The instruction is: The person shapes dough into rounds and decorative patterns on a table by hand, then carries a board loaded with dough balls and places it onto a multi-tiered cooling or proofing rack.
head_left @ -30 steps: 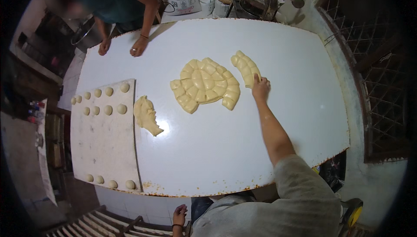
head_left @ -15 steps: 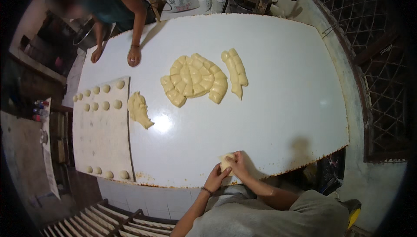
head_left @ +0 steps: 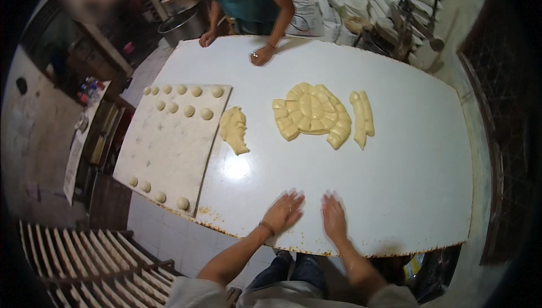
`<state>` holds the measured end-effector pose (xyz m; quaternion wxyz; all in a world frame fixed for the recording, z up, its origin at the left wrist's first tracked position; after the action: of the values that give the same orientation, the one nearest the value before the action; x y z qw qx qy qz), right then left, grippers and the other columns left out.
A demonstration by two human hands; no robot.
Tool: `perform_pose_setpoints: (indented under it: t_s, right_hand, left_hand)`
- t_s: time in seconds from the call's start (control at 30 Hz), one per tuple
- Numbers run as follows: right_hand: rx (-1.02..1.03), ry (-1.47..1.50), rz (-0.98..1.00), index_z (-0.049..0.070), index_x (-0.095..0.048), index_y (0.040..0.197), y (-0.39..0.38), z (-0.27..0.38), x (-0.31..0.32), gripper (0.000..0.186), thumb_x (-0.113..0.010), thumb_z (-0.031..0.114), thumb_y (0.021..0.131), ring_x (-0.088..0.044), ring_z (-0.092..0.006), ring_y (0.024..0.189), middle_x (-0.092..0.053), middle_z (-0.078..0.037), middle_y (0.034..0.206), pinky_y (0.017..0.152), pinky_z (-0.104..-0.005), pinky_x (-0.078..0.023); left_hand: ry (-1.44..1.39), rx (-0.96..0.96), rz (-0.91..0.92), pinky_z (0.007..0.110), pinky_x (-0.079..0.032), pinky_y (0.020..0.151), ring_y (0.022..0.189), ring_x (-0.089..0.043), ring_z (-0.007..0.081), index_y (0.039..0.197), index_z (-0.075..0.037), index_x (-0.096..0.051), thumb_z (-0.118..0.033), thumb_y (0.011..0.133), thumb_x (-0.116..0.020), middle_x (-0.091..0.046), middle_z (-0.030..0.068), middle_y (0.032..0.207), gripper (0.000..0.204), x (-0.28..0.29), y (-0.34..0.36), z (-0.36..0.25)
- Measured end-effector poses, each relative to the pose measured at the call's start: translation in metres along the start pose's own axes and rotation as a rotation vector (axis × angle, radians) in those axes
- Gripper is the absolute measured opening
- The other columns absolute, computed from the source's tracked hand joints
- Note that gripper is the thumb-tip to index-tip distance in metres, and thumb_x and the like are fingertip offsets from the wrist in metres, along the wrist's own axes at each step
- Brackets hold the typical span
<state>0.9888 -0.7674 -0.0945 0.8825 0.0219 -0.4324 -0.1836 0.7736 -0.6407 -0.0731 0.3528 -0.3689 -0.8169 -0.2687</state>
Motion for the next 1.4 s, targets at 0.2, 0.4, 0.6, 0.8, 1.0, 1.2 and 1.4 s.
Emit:
perform_pose_setpoints:
  t_s: [0.2, 0.4, 0.6, 0.8, 1.0, 1.2, 1.4]
  right_hand:
    - [-0.202, -0.062, -0.178, 0.007, -0.074, 0.121, -0.071, -0.035, 0.045, 0.024, -0.075, 0.014, 0.098, -0.055, -0.0411, 0.127, -0.063, -0.017, 0.129, 0.113, -0.0524, -0.044]
    - [-0.031, -0.089, 0.0, 0.002, -0.067, 0.136, -0.089, -0.036, -0.009, 0.032, -0.062, 0.014, 0.106, -0.05, -0.0415, 0.14, -0.063, -0.021, 0.142, 0.12, -0.0509, -0.038]
    - [-0.113, -0.119, -0.222, -0.002, -0.063, 0.135, -0.025, -0.021, 0.03, 0.035, -0.066, 0.004, 0.1, -0.054, -0.039, 0.132, -0.058, -0.022, 0.137, 0.116, -0.0488, -0.043]
    - [-0.111, -0.108, 0.138, 0.001, -0.063, 0.138, -0.11, -0.05, 0.018, 0.039, -0.067, 0.01, 0.1, -0.05, -0.0416, 0.137, -0.062, -0.02, 0.135, 0.118, -0.0517, -0.039]
    - [-0.19, 0.049, -0.18, -0.002, -0.062, 0.138, -0.024, -0.007, 0.005, 0.037, -0.065, 0.004, 0.101, -0.044, -0.0347, 0.149, -0.054, -0.021, 0.152, 0.123, -0.049, -0.035]
    - [-0.292, -0.072, -0.046, -0.004, -0.06, 0.138, -0.08, -0.042, 0.034, 0.037, -0.066, 0.011, 0.103, -0.049, -0.0415, 0.139, -0.056, -0.02, 0.145, 0.12, -0.0508, -0.037]
    - [-0.029, -0.08, 0.061, -0.002, -0.061, 0.138, -0.076, 0.001, 0.009, 0.037, -0.065, 0.014, 0.105, -0.05, -0.0426, 0.138, -0.058, -0.023, 0.14, 0.121, -0.0512, -0.038]
  left_hand:
    - [0.011, -0.111, 0.052, 0.043, -0.047, 0.116, 0.135, -0.058, 0.0311, 0.122, -0.007, -0.073, -0.015, 0.097, -0.068, -0.065, 0.0114, 0.139, 0.027, 0.011, -0.081, 0.071]
    - [-0.046, -0.248, -0.038, 0.045, -0.046, 0.118, 0.131, -0.062, 0.034, 0.129, -0.005, -0.071, -0.015, 0.102, -0.066, -0.067, 0.0152, 0.135, 0.028, 0.008, -0.059, 0.005]
    - [-0.043, -0.027, -0.106, 0.041, -0.05, 0.113, 0.131, -0.062, 0.0322, 0.126, -0.003, -0.072, -0.018, 0.102, -0.065, -0.066, 0.015, 0.137, 0.028, 0.023, -0.023, 0.03]
    - [-0.152, -0.15, 0.122, 0.045, -0.048, 0.115, 0.133, -0.06, 0.0322, 0.124, -0.002, -0.073, -0.019, 0.105, -0.063, -0.067, 0.0159, 0.137, 0.027, 0.0, -0.101, 0.059]
    - [-0.15, 0.091, -0.25, 0.042, -0.051, 0.113, 0.132, -0.061, 0.032, 0.123, -0.005, -0.071, -0.015, 0.102, -0.067, -0.069, 0.0131, 0.133, 0.024, 0.032, -0.011, -0.019]
    - [-0.184, 0.026, 0.175, 0.041, -0.051, 0.113, 0.13, -0.062, 0.0344, 0.121, -0.003, -0.071, -0.018, 0.103, -0.066, -0.069, 0.0153, 0.129, 0.024, 0.047, -0.085, 0.046]
    - [-0.098, -0.198, -0.235, 0.042, -0.053, 0.107, 0.12, -0.064, 0.0337, 0.109, -0.002, -0.07, -0.017, 0.103, -0.066, -0.069, 0.015, 0.119, 0.017, 0.013, -0.073, 0.018]
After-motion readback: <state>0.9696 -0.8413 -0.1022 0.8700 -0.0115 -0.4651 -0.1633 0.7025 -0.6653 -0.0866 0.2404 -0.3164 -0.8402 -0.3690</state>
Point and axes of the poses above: each hand's wrist, its own y-axis towards the middle knuckle, its own x-axis out of the back of the hand, z = x × y, the point moved 2 cm from there along y, towards the middle knuckle
